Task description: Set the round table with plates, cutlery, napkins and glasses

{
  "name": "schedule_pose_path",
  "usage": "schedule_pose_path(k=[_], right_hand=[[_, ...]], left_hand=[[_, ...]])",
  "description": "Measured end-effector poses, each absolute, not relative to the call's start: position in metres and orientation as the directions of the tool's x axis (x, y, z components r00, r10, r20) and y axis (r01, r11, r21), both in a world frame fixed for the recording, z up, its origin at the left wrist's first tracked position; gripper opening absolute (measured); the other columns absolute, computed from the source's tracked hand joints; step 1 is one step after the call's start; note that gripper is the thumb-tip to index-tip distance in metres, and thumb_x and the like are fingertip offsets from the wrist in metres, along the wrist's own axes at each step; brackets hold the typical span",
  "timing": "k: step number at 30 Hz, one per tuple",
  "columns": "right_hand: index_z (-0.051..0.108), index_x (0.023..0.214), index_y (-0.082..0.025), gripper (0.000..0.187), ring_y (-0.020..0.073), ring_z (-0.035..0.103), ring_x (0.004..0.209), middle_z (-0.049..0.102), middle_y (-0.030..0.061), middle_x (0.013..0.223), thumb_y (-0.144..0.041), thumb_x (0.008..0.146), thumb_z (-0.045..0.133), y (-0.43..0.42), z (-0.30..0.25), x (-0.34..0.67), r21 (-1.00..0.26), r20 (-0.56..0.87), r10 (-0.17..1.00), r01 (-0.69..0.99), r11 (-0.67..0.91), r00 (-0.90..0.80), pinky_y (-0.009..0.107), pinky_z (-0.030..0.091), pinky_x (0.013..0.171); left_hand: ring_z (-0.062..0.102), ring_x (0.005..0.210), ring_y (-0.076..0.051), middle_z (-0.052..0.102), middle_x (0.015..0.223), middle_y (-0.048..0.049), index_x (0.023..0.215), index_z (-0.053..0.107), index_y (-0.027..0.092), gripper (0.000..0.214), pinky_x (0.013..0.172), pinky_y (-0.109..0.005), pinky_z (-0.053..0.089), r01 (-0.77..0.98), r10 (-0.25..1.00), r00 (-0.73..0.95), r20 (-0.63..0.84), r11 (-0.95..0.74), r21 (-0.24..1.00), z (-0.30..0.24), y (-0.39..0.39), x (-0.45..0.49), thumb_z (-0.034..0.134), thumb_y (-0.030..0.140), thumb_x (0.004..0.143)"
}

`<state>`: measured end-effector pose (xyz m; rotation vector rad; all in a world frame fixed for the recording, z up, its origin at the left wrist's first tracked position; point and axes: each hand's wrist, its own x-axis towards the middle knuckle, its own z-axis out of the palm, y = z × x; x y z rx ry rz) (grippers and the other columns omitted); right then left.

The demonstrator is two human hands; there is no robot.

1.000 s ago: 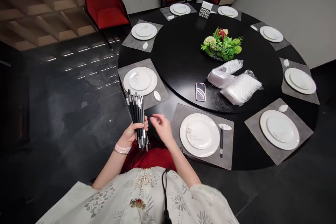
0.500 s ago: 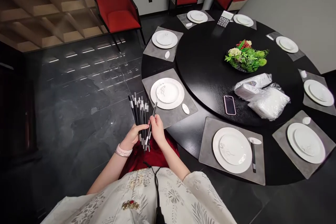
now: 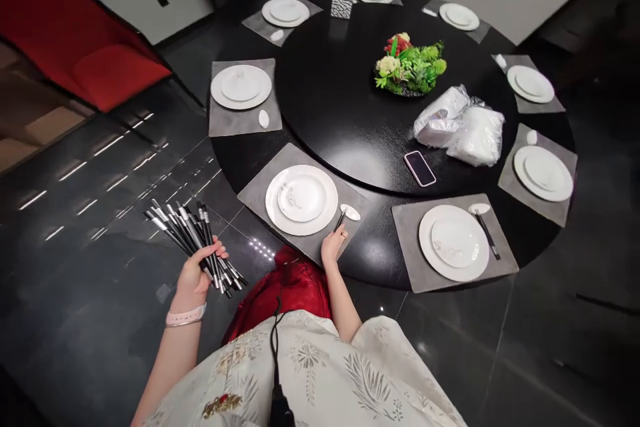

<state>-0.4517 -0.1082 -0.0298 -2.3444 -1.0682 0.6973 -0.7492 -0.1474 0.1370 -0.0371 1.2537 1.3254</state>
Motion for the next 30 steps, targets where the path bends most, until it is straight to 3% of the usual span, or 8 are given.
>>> schedule_pose_path(k=[3, 7, 16, 22, 30], right_hand=[[0.029, 0.141, 0.002, 0.06, 0.0318, 0.046, 0.113, 0.042, 0.0258, 0.124, -0.018, 0.085, 0.036, -0.11, -0.033, -0.468, -0.506, -0.184, 0.766, 0.608, -0.611, 0.616, 0.038, 0.035, 0.094], [0.046, 0.129, -0.003, 0.047, 0.0313, 0.049, 0.107, 0.051, 0.0229, 0.116, -0.021, 0.087, 0.036, -0.12, -0.029, -0.476, -0.402, -0.166, 0.716, 0.617, -0.677, 0.678, 0.037, 0.036, 0.089], [0.055, 0.111, -0.012, 0.034, 0.027, 0.054, 0.099, 0.057, 0.017, 0.108, -0.033, 0.089, 0.04, -0.116, -0.03, -0.502, -0.417, -0.179, 0.537, 0.431, -0.8, 0.824, 0.033, 0.038, 0.076], [0.057, 0.105, -0.011, 0.031, 0.0255, 0.054, 0.095, 0.058, 0.0168, 0.105, -0.028, 0.087, 0.039, -0.111, -0.031, -0.508, -0.432, -0.161, 0.463, 0.359, -0.827, 0.872, 0.032, 0.038, 0.077], [0.06, 0.1, -0.01, 0.029, 0.0242, 0.056, 0.089, 0.061, 0.016, 0.1, -0.028, 0.084, 0.044, -0.106, -0.024, -0.511, -0.457, -0.136, 0.397, 0.298, -0.838, 0.908, 0.031, 0.039, 0.075]], left_hand=[[0.051, 0.055, -0.006, 0.054, 0.063, 0.0043, 0.081, 0.062, 0.013, 0.033, 0.053, -0.018, 0.048, -0.7, 0.684, -0.238, -0.689, 0.371, 0.611, 0.141, -0.122, -0.772, 0.075, 0.009, 0.051], [0.052, 0.056, -0.006, 0.053, 0.063, 0.0048, 0.082, 0.062, 0.014, 0.03, 0.054, -0.018, 0.049, -0.685, 0.718, -0.156, -0.678, 0.416, 0.598, 0.143, -0.097, -0.792, 0.073, 0.008, 0.055], [0.052, 0.054, -0.006, 0.053, 0.061, 0.0048, 0.081, 0.062, 0.014, 0.027, 0.053, -0.017, 0.05, -0.599, 0.683, 0.054, -0.728, 0.606, 0.524, 0.135, -0.04, -0.819, 0.071, 0.008, 0.057], [0.056, 0.055, -0.007, 0.057, 0.064, 0.0048, 0.084, 0.063, 0.015, 0.03, 0.051, -0.018, 0.051, -0.484, 0.683, 0.046, -0.729, 0.654, 0.582, 0.138, -0.015, -0.843, 0.071, 0.008, 0.055], [0.054, 0.056, -0.007, 0.056, 0.064, 0.0042, 0.083, 0.063, 0.014, 0.033, 0.053, -0.018, 0.05, -0.479, 0.682, 0.114, -0.722, 0.675, 0.561, 0.136, -0.002, -0.862, 0.074, 0.009, 0.052]])
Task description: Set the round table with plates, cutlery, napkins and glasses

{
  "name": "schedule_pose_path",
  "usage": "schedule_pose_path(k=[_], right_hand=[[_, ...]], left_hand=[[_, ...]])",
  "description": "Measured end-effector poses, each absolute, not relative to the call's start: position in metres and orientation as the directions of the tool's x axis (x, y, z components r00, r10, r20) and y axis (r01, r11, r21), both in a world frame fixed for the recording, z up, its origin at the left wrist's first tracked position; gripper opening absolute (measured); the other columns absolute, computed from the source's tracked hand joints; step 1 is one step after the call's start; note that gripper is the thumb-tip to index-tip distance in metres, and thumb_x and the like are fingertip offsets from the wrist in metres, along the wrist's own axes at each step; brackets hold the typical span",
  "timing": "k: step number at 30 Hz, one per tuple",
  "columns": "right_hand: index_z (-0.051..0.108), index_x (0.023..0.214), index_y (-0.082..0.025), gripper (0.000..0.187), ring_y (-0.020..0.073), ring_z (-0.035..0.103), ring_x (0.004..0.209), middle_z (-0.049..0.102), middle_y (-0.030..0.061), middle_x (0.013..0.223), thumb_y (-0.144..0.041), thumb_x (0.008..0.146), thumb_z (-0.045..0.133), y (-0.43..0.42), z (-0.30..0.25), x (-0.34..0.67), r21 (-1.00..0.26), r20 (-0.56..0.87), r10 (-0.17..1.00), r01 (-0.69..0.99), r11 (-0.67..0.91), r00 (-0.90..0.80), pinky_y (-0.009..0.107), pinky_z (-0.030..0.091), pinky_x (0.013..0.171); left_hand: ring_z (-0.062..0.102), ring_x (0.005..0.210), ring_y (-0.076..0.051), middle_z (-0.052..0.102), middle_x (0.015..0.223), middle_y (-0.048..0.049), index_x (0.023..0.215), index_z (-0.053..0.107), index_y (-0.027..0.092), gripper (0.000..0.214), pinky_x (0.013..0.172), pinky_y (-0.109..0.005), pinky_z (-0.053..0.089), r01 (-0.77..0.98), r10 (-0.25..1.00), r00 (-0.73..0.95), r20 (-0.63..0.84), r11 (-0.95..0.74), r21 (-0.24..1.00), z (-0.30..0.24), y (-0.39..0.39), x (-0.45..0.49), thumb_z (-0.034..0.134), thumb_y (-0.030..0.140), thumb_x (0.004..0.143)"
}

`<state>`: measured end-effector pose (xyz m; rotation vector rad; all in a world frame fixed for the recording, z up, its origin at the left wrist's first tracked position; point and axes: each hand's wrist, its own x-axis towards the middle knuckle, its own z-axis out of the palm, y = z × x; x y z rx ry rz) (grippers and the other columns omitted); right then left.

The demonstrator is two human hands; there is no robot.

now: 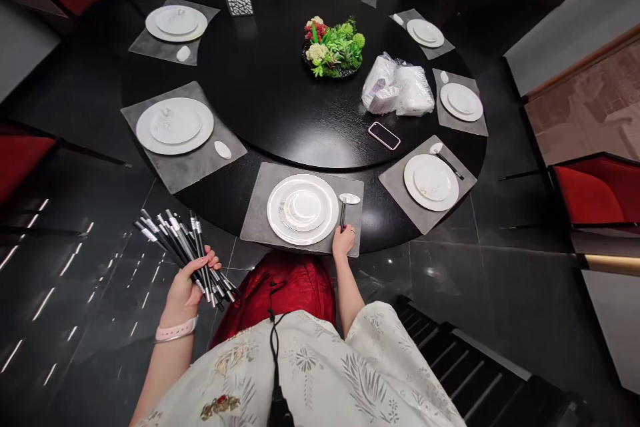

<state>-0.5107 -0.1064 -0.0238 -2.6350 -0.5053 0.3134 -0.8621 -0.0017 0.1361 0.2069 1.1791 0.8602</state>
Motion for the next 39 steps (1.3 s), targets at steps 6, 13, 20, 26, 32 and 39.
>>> schedule_pose_path(k=[6, 13, 20, 26, 32, 39], right_hand=[[0.058, 0.107, -0.005, 0.039, 0.0279, 0.053, 0.097, 0.057, 0.0238, 0.108, -0.03, 0.081, 0.045, -0.079, 0.03, -0.533, -0.505, -0.019, 0.387, 0.326, -0.799, 0.922, 0.036, 0.04, 0.082], [0.06, 0.104, -0.017, 0.044, 0.0109, 0.049, 0.056, 0.061, 0.0027, 0.08, -0.053, 0.082, 0.05, 0.035, 0.139, -0.759, -0.944, -0.319, 0.948, 0.087, -0.318, 0.001, 0.024, 0.042, 0.053], [0.051, 0.118, -0.02, 0.041, 0.0226, 0.048, 0.113, 0.051, 0.0097, 0.122, -0.029, 0.078, 0.057, 0.081, 0.16, -0.829, -0.825, 0.157, 0.931, 0.475, 0.307, -0.329, 0.042, 0.036, 0.1], [0.058, 0.085, -0.017, 0.014, 0.0228, 0.054, 0.091, 0.061, 0.0098, 0.087, -0.03, 0.085, 0.051, 0.121, 0.138, -0.879, -0.456, 0.059, 0.535, 0.454, 0.766, -0.843, 0.041, 0.037, 0.094], [0.057, 0.088, -0.018, 0.025, 0.0172, 0.054, 0.068, 0.061, 0.0046, 0.074, -0.036, 0.09, 0.04, 0.209, 0.082, -0.882, -0.655, 0.001, 0.92, 0.694, 0.297, -0.392, 0.028, 0.041, 0.068], [0.036, 0.137, -0.003, 0.056, 0.0284, 0.054, 0.107, 0.054, 0.024, 0.118, -0.032, 0.092, 0.02, 0.31, 0.001, -0.864, -0.693, -0.116, 0.652, 0.409, -0.594, 0.75, 0.039, 0.038, 0.091]], left_hand=[[0.053, 0.053, -0.008, 0.057, 0.063, 0.002, 0.083, 0.064, 0.012, 0.032, 0.051, -0.021, 0.045, -0.468, 0.707, 0.24, -0.665, 0.684, 0.559, 0.139, 0.004, -0.879, 0.076, 0.014, 0.053], [0.053, 0.056, -0.011, 0.058, 0.063, -0.0013, 0.074, 0.064, 0.012, 0.02, 0.055, -0.023, 0.043, -0.292, 0.806, 0.359, -0.471, 0.576, 0.764, 0.155, 0.017, -0.93, 0.073, 0.019, 0.059], [0.051, 0.051, -0.011, 0.058, 0.059, -0.0019, 0.071, 0.065, 0.012, 0.014, 0.049, -0.022, 0.038, -0.216, 0.683, 0.49, -0.542, 0.698, 0.683, 0.162, 0.027, -1.024, 0.069, 0.016, 0.058], [0.053, 0.05, -0.011, 0.06, 0.058, -0.0036, 0.065, 0.064, 0.012, 0.01, 0.05, -0.022, 0.039, -0.279, 0.664, 0.423, -0.617, 0.743, 0.609, 0.144, 0.059, -1.077, 0.069, 0.02, 0.064], [0.052, 0.051, -0.009, 0.057, 0.059, 0.0, 0.087, 0.066, 0.013, 0.023, 0.049, -0.019, 0.04, -0.465, 0.67, 0.288, -0.684, 0.722, 0.512, 0.112, 0.144, -1.132, 0.071, 0.021, 0.066], [0.039, 0.049, -0.004, 0.041, 0.058, 0.0059, 0.08, 0.057, 0.014, 0.028, 0.047, -0.017, 0.039, -0.633, 0.742, 0.246, -0.623, 0.61, 0.477, 0.113, 0.304, -1.223, 0.071, 0.011, 0.056]])
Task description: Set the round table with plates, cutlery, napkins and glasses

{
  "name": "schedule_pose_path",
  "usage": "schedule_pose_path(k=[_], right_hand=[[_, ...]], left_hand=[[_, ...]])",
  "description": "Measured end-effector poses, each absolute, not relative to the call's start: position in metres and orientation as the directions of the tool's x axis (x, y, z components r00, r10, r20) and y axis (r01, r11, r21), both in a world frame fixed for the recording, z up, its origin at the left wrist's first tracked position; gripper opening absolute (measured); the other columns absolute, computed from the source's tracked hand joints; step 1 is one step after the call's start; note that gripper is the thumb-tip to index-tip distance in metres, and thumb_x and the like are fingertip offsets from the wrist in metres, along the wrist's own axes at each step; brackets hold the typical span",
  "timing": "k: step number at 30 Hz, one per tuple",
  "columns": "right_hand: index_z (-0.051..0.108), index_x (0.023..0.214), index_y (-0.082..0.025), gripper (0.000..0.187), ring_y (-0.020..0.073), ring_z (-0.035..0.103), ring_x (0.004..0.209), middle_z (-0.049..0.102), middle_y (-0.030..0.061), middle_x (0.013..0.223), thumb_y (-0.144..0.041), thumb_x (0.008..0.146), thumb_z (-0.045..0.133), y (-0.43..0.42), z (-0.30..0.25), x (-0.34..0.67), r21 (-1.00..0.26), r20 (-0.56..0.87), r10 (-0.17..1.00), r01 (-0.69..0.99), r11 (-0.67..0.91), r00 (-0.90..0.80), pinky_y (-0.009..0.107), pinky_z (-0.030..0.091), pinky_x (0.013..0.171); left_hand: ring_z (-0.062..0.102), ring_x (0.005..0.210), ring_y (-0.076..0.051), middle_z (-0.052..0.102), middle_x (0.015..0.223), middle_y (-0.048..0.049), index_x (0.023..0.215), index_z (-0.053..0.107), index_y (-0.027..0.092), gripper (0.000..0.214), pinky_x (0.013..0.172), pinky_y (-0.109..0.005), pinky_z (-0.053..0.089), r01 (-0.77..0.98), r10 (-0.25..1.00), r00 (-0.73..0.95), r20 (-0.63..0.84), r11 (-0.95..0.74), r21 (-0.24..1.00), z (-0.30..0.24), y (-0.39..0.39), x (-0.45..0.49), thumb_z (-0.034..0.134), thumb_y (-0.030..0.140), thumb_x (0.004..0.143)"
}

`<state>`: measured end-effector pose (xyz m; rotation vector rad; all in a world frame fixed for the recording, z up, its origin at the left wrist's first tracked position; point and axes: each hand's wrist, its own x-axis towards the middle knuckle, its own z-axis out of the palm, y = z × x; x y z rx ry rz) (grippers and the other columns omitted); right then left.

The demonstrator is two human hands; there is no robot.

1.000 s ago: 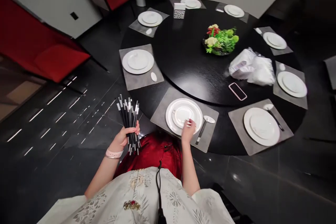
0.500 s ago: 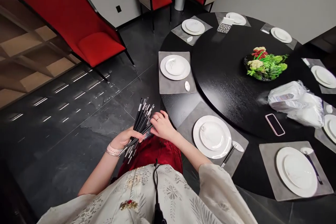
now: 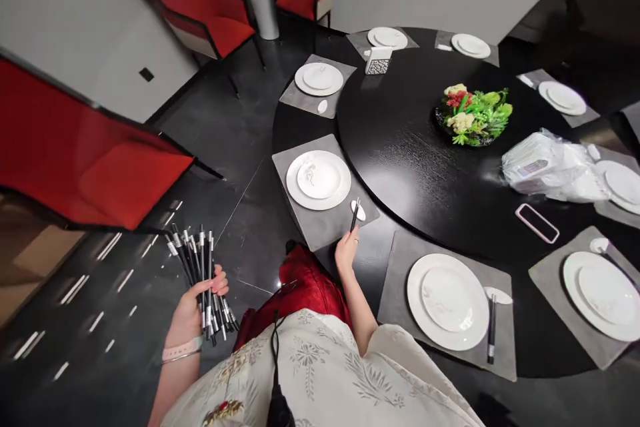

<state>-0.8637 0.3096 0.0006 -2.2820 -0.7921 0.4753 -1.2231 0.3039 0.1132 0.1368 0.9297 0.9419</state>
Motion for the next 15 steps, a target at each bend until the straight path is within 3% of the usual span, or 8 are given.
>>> schedule_pose_path(k=[4, 9, 15], right_hand=[[0.031, 0.141, 0.001, 0.058, 0.0301, 0.059, 0.095, 0.052, 0.0277, 0.109, -0.023, 0.089, 0.02, 0.345, -0.023, -0.891, -0.553, -0.24, 0.41, 0.224, -0.803, 0.88, 0.037, 0.04, 0.084], [0.029, 0.143, -0.002, 0.057, 0.0271, 0.06, 0.088, 0.048, 0.0265, 0.115, -0.021, 0.09, 0.027, 0.379, -0.031, -0.919, -0.452, -0.265, 0.25, 0.109, -0.885, 0.931, 0.034, 0.042, 0.079], [0.045, 0.132, -0.005, 0.047, 0.0293, 0.052, 0.106, 0.053, 0.0225, 0.113, -0.019, 0.089, 0.034, 0.408, -0.034, -0.94, -0.263, -0.164, 0.076, 0.03, -0.964, 0.984, 0.035, 0.04, 0.087]], left_hand=[[0.04, 0.05, -0.004, 0.04, 0.06, 0.0056, 0.083, 0.057, 0.014, 0.032, 0.047, -0.016, 0.041, -0.567, 0.725, 0.21, -0.656, 0.637, 0.523, 0.13, 0.403, -1.262, 0.071, 0.009, 0.055], [0.038, 0.049, -0.003, 0.038, 0.06, 0.0061, 0.078, 0.053, 0.014, 0.029, 0.046, -0.017, 0.042, -0.469, 0.7, 0.343, -0.626, 0.705, 0.532, 0.134, 0.523, -1.273, 0.071, 0.01, 0.055], [0.042, 0.051, -0.004, 0.04, 0.062, 0.0055, 0.081, 0.056, 0.014, 0.029, 0.048, -0.017, 0.044, -0.189, 0.51, 0.511, -0.692, 0.852, 0.489, 0.128, 0.652, -1.247, 0.07, 0.008, 0.056]])
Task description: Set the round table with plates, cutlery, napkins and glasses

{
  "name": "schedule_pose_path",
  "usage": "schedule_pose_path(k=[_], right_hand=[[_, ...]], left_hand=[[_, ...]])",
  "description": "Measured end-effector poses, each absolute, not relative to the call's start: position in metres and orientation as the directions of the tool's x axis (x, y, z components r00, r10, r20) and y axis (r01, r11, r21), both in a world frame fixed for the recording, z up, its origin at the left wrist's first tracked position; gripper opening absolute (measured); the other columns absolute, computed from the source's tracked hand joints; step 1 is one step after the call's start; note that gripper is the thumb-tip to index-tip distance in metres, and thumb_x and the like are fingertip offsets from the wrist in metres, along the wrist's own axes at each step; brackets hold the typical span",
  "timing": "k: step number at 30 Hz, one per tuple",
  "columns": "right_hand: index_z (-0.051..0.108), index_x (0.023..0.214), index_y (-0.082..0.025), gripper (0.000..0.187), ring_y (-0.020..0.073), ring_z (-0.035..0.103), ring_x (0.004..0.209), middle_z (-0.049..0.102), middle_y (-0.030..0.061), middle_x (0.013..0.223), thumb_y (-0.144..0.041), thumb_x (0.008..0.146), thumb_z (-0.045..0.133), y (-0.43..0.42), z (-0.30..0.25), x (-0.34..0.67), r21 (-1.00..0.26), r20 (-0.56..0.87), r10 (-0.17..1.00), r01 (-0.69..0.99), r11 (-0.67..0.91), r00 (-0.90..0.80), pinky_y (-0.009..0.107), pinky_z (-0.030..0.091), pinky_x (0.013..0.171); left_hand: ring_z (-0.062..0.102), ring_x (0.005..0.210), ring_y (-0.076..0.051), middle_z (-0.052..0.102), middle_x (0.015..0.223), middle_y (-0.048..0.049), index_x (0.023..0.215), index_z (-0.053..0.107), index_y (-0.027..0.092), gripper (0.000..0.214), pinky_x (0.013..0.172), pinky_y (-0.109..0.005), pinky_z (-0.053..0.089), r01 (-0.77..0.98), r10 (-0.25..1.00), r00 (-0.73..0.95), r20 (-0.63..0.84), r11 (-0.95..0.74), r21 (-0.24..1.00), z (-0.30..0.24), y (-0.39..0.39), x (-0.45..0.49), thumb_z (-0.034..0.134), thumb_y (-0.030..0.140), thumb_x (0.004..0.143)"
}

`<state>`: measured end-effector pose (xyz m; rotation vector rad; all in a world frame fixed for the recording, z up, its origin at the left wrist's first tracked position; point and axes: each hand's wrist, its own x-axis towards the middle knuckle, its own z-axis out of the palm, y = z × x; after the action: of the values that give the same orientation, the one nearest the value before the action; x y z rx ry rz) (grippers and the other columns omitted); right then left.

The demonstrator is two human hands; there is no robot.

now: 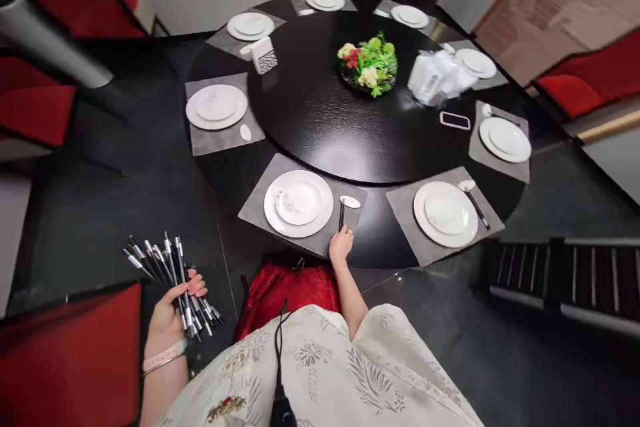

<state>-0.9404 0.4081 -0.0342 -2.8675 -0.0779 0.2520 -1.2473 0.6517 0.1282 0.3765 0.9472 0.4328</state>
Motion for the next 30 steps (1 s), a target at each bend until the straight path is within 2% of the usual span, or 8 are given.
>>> schedule_pose_path(k=[6, 9, 21, 23, 25, 27, 28, 30], right_hand=[[0.053, 0.122, -0.01, 0.038, 0.0252, 0.054, 0.102, 0.055, 0.0178, 0.111, -0.019, 0.09, 0.035, 0.432, -0.03, -0.953, -0.24, -0.176, -0.117, -0.158, -0.958, 0.977, 0.032, 0.041, 0.082], [0.053, 0.123, -0.011, 0.038, 0.0252, 0.053, 0.105, 0.055, 0.0168, 0.114, -0.019, 0.09, 0.036, 0.441, -0.03, -0.953, -0.251, -0.172, -0.161, -0.202, -0.947, 0.972, 0.031, 0.041, 0.082], [0.053, 0.124, -0.011, 0.04, 0.0267, 0.054, 0.106, 0.055, 0.0173, 0.116, -0.019, 0.087, 0.041, 0.449, -0.014, -0.952, -0.282, -0.213, -0.241, -0.295, -0.913, 0.947, 0.033, 0.041, 0.082], [0.054, 0.122, -0.009, 0.04, 0.0279, 0.053, 0.107, 0.054, 0.0195, 0.116, -0.018, 0.085, 0.042, 0.456, 0.001, -0.951, -0.315, -0.184, -0.286, -0.332, -0.889, 0.94, 0.034, 0.041, 0.084], [0.055, 0.119, -0.007, 0.04, 0.0275, 0.053, 0.104, 0.054, 0.0212, 0.116, -0.022, 0.083, 0.044, 0.481, 0.024, -0.952, -0.423, -0.122, -0.326, -0.346, -0.838, 0.938, 0.035, 0.041, 0.083], [0.057, 0.112, -0.007, 0.038, 0.0234, 0.057, 0.093, 0.057, 0.019, 0.109, -0.029, 0.084, 0.045, 0.531, 0.055, -0.963, -0.626, -0.165, -0.216, -0.271, -0.732, 0.962, 0.032, 0.044, 0.077], [0.059, 0.107, -0.009, 0.037, 0.0201, 0.058, 0.083, 0.06, 0.0158, 0.102, -0.034, 0.085, 0.045, 0.563, 0.073, -0.974, -0.736, -0.234, -0.064, -0.219, -0.641, 0.97, 0.03, 0.045, 0.071], [0.06, 0.097, -0.014, 0.039, 0.0138, 0.055, 0.064, 0.062, 0.0084, 0.089, -0.047, 0.085, 0.045, 0.634, 0.108, -1.006, -0.889, -0.388, 0.406, -0.219, -0.403, 0.827, 0.025, 0.044, 0.055]], left_hand=[[0.044, 0.053, -0.006, 0.044, 0.063, 0.0041, 0.085, 0.06, 0.013, 0.031, 0.048, -0.019, 0.044, 0.076, 0.39, 0.628, -0.673, 0.83, 0.553, 0.135, 0.741, -1.223, 0.072, 0.008, 0.057], [0.043, 0.053, -0.006, 0.044, 0.061, 0.0038, 0.084, 0.06, 0.014, 0.029, 0.049, -0.019, 0.044, 0.144, 0.344, 0.657, -0.671, 0.816, 0.559, 0.139, 0.765, -1.212, 0.071, 0.01, 0.057], [0.043, 0.054, -0.006, 0.045, 0.062, 0.0032, 0.084, 0.061, 0.014, 0.027, 0.051, -0.02, 0.043, 0.223, 0.214, 0.734, -0.644, 0.821, 0.526, 0.134, 0.789, -1.191, 0.072, 0.011, 0.059], [0.043, 0.053, -0.006, 0.046, 0.062, 0.0033, 0.084, 0.061, 0.014, 0.027, 0.05, -0.019, 0.042, 0.214, 0.207, 0.752, -0.626, 0.822, 0.528, 0.136, 0.79, -1.189, 0.072, 0.012, 0.06], [0.042, 0.052, -0.006, 0.047, 0.062, 0.0035, 0.084, 0.061, 0.014, 0.027, 0.05, -0.019, 0.041, 0.198, 0.204, 0.776, -0.596, 0.819, 0.538, 0.14, 0.791, -1.185, 0.072, 0.012, 0.059], [0.043, 0.052, -0.006, 0.048, 0.061, 0.0035, 0.084, 0.062, 0.014, 0.028, 0.05, -0.019, 0.04, 0.186, 0.202, 0.801, -0.564, 0.812, 0.553, 0.143, 0.795, -1.182, 0.072, 0.012, 0.058], [0.045, 0.052, -0.007, 0.049, 0.061, 0.0032, 0.085, 0.062, 0.014, 0.029, 0.05, -0.019, 0.04, 0.181, 0.202, 0.812, -0.548, 0.805, 0.564, 0.144, 0.798, -1.18, 0.072, 0.012, 0.058], [0.048, 0.053, -0.008, 0.052, 0.062, 0.002, 0.087, 0.063, 0.014, 0.029, 0.052, -0.021, 0.04, 0.178, 0.212, 0.827, -0.52, 0.78, 0.6, 0.145, 0.808, -1.18, 0.072, 0.014, 0.059]])
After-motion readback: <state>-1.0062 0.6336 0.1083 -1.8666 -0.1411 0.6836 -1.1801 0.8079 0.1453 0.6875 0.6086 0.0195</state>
